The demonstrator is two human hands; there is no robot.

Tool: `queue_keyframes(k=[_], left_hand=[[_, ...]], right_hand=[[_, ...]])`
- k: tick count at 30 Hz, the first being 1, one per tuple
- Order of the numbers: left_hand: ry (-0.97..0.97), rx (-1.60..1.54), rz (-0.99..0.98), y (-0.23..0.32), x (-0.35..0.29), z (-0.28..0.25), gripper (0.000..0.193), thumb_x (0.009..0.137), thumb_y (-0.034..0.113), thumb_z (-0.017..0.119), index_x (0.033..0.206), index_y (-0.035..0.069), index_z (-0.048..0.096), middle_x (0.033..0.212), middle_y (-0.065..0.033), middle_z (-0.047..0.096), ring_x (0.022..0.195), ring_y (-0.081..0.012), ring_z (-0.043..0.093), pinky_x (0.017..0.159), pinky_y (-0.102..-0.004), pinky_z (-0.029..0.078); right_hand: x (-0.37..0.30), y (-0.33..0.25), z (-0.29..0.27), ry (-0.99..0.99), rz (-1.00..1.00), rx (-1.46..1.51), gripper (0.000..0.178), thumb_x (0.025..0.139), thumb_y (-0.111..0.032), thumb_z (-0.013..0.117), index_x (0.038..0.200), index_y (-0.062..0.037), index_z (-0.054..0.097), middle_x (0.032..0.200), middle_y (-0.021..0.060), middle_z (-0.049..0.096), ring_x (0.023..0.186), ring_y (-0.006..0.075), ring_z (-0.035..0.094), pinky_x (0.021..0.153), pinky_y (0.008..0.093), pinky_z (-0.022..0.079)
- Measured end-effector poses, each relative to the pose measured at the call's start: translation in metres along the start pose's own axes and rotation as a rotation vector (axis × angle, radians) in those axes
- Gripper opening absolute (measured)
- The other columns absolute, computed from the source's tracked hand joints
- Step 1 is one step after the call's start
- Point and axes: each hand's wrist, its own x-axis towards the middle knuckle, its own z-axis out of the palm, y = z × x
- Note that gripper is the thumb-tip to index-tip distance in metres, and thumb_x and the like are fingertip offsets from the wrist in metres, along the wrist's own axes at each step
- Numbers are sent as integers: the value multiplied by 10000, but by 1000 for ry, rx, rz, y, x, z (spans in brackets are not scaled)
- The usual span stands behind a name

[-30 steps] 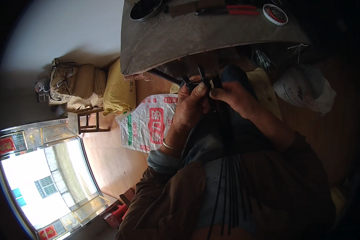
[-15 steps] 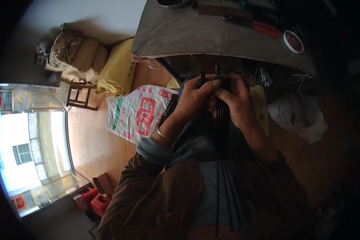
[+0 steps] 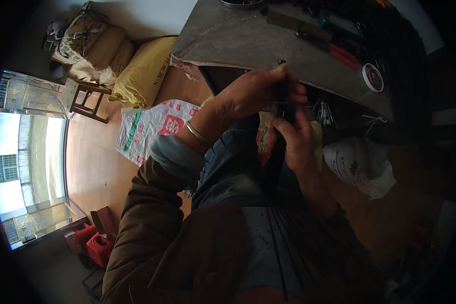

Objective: Assembling umbrella ribs and components using pliers.

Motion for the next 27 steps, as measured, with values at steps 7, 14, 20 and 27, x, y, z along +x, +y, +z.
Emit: queue_keyframes(k=[7,14,20,27], left_hand=[[138,300,103,1,-6,-12,396,969,288,566,1178,-47,593,1014,-83,642,920,-132,602,838,-274,487],[117,369,133,4,-7,-9,394,965,276,572,1207,-36,586,969,-55,646,866,-111,586,786,-246,473],[170,484,151,2,-4,-7,358,964,257,579,1188,-23,567,962,-47,643,897,-114,612,797,-264,486],[258,532,186,-2,-2,0,325,936,247,628,1125,-15,595,906,-47,658,814,-111,633,749,-260,501]], right_hand=[[-3,3,3,52,4,6,228,920,-128,616,1093,-16,518,770,36,561,584,103,546,503,252,475],[-1,4,3,35,-12,2,204,919,-127,622,1067,-17,535,740,32,550,565,101,533,482,255,467],[1,3,3,50,-4,-15,172,925,-128,603,1040,-22,531,712,35,546,548,101,525,480,253,457],[0,1,2,61,24,16,152,930,-139,599,1006,-33,522,679,35,548,531,101,526,490,244,450]])
